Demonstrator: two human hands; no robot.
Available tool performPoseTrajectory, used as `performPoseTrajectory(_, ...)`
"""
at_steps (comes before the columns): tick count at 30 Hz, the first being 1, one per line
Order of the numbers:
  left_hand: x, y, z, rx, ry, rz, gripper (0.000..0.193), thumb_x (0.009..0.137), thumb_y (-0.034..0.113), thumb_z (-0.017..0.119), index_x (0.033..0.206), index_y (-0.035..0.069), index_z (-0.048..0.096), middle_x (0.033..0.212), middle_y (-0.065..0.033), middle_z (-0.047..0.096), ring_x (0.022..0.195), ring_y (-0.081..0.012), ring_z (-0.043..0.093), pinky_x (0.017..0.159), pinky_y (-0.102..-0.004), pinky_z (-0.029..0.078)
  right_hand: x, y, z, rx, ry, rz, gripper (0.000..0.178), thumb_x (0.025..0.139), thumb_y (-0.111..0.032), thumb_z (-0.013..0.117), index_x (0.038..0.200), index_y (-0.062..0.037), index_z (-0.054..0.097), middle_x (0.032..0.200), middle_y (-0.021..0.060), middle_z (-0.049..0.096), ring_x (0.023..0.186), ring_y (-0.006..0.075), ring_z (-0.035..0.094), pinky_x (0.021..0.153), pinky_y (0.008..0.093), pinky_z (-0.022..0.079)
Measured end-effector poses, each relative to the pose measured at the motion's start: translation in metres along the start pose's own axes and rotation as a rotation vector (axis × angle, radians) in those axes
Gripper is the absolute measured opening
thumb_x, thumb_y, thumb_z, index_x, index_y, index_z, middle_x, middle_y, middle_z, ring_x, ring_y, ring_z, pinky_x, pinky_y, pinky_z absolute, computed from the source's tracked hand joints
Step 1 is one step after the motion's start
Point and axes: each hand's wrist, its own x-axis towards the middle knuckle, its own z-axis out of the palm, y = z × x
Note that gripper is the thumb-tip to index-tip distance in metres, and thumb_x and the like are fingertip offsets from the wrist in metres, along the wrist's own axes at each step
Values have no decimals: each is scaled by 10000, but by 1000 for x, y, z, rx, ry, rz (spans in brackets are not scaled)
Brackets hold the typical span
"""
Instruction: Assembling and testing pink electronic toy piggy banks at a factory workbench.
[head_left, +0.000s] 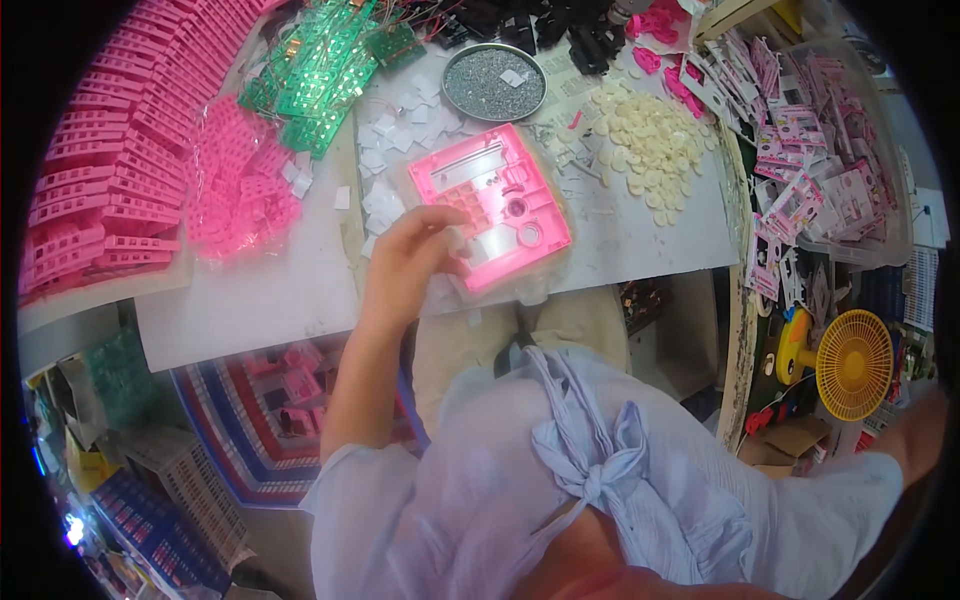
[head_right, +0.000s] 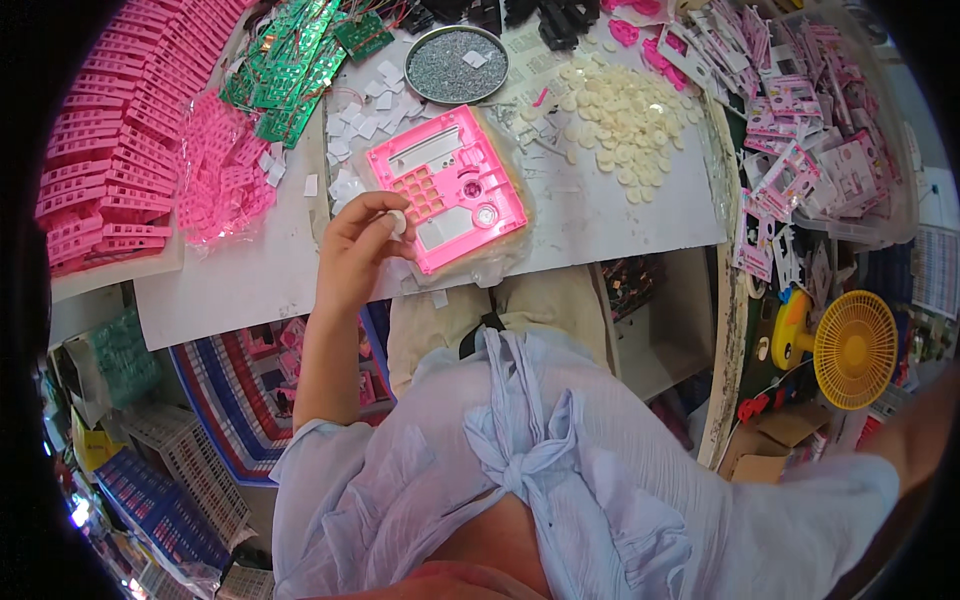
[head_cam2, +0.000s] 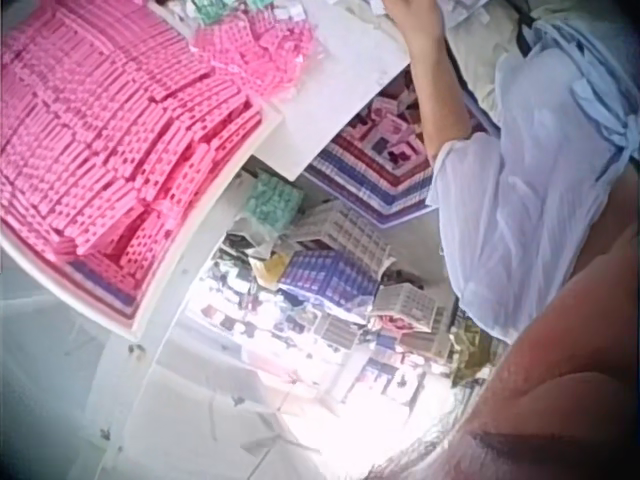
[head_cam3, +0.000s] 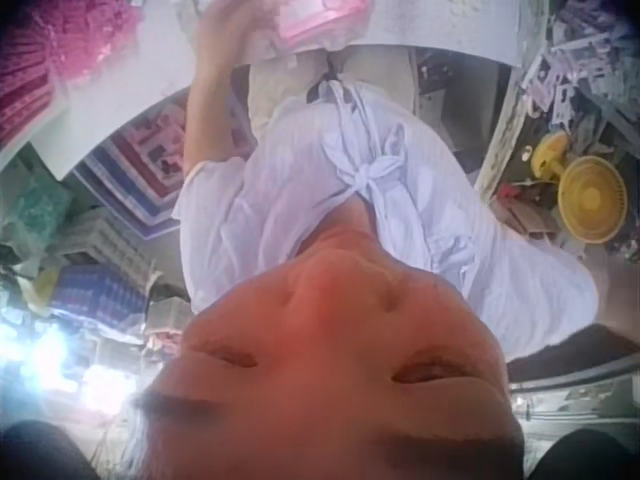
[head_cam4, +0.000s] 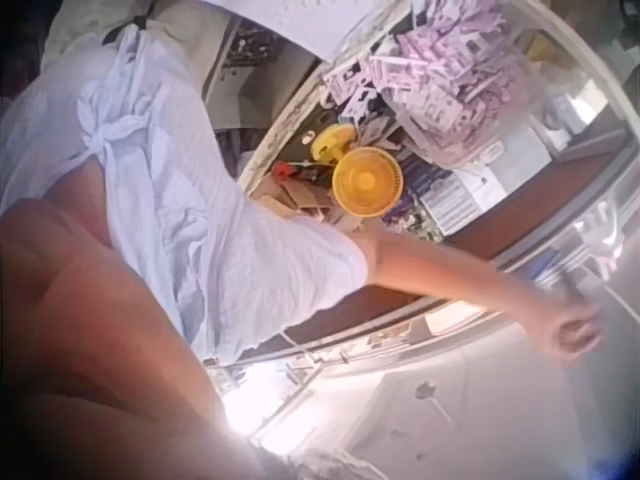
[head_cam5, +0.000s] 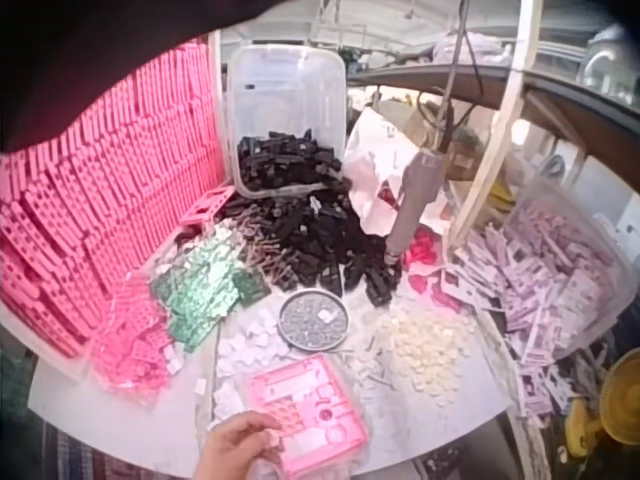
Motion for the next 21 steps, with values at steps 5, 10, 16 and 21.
performPoseTrajectory(5,11,-2,3,-279,-300,-239,214,986,190,550,1093,13,607,837,-18,539,689,-142,552,446,-247,358,-71,-87,183,774,-848,165,593,830,-69,763,1365,-91,508,817,79,697,780,164,692,708,292,538)
performPoseTrajectory(10,14,14,29,522,-266,42,197,946,174,666,934,-21,688,834,-17,675,768,-78,576,730,-282,469,-118,-107,234,1030,-1171,285,721,817,-20,759,1446,-101,416,834,19,653,758,104,628,702,261,513)
performPoseTrajectory(16,14,23,22,637,-336,14,174,969,149,641,900,-6,676,764,12,627,700,-54,520,638,-240,423,-117,-107,245,966,-1092,143,667,810,-86,775,1397,-80,458,841,77,662,731,187,649,661,311,513)
performPoseTrajectory(21,23,5,22,560,-86,101,190,998,158,628,890,6,660,767,40,606,692,-28,496,617,-226,404,-139,-101,248,641,-851,-98,536,842,-108,751,1336,-60,546,1012,127,683,784,249,676,716,323,540)
